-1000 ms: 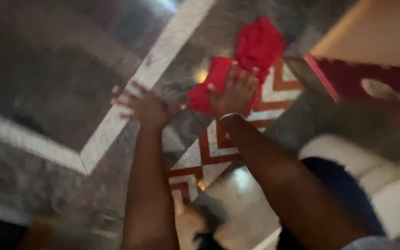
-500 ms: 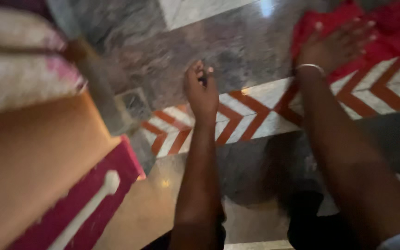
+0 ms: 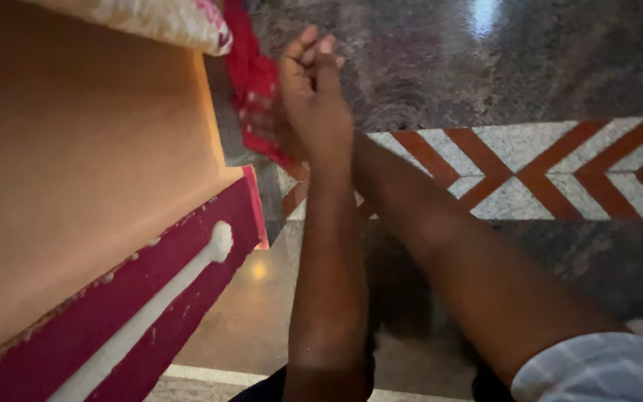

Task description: The person sits on the floor and uses a red cloth to wipe the tiled floor. They repeatedly dip the cloth into a white bucket of water, wring it out, and scrub the floor surface in a systematic manner.

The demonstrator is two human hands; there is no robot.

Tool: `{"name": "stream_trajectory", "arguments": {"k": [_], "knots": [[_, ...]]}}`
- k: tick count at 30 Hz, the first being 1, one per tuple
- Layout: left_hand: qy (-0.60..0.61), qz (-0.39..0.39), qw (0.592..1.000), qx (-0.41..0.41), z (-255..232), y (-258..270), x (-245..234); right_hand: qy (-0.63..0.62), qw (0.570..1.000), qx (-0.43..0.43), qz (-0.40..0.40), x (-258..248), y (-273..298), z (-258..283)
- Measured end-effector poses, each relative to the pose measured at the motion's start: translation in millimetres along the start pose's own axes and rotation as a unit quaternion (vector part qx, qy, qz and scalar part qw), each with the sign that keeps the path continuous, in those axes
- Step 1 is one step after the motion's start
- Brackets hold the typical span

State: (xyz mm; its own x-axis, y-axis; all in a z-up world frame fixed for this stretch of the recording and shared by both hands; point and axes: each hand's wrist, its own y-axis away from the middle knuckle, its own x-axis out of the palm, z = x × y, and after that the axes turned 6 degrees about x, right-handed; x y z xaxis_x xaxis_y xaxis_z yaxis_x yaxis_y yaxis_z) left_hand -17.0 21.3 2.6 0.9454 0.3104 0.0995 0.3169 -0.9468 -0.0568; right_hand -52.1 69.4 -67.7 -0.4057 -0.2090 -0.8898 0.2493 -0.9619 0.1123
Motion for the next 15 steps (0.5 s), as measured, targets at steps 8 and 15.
{"name": "stream_trajectory", "arguments": {"k": [8, 15], "knots": [[0.059, 0.023, 0.998, 0.002, 24.9, -21.9, 3.3, 0.002, 0.996, -0.087, 0.009, 1.9, 143.5, -40.3], [0.061, 0.066, 0.995, -0.053, 43.1, -23.2, 22.6, -0.049, 0.997, 0.043, -0.03, 12.7, 278.3, -117.4]]}}
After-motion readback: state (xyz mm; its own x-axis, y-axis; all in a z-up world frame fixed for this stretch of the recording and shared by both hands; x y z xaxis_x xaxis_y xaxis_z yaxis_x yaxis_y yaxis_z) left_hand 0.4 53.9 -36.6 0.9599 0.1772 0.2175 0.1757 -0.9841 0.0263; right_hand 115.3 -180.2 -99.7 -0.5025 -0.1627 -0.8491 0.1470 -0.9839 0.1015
